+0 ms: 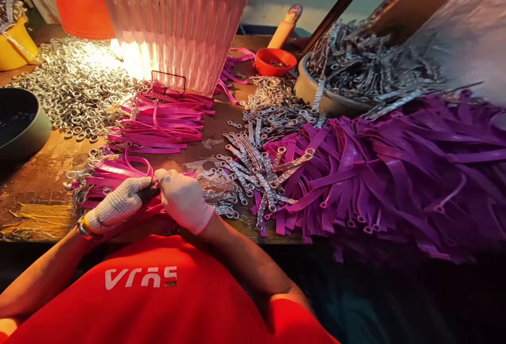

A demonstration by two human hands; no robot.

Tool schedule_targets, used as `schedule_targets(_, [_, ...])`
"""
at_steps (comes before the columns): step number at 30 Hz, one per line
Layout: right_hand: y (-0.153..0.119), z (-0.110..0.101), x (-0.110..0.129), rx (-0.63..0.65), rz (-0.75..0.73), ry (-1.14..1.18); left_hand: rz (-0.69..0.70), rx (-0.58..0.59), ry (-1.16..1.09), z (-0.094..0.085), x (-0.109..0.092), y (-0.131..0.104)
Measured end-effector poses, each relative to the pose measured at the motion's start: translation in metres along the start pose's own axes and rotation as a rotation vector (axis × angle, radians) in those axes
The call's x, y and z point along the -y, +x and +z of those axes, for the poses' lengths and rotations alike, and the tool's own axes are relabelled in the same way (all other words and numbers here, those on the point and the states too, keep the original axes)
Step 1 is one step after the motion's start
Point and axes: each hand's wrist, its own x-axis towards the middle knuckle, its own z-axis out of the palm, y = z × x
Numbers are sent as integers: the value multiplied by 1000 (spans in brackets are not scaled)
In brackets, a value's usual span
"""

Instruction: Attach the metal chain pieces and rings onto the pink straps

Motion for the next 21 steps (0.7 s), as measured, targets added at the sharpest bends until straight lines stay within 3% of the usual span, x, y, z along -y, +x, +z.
schedule_targets(3, [-2, -13, 0, 75, -1, 78, -105, -99, -218, 7, 2, -5])
schedule_targets(5, [-3, -20, 0, 141, -7, 79, -85, -194, -265, 15, 1, -8])
schedule_targets(10, [-3, -15, -1, 194, 99, 30, -23, -362, -97, 35, 4, -13])
schedule_targets(13, [-5, -6, -1, 184, 63, 41, -20, -426, -9, 39, 5, -15])
schedule_targets(18, [-15, 0, -3, 153, -113, -31, -13, -283, -24, 35, -3, -17])
schedule_targets(21, [-16, -1, -12, 79, -192, -50, 59, -146, 60, 21, -8, -10])
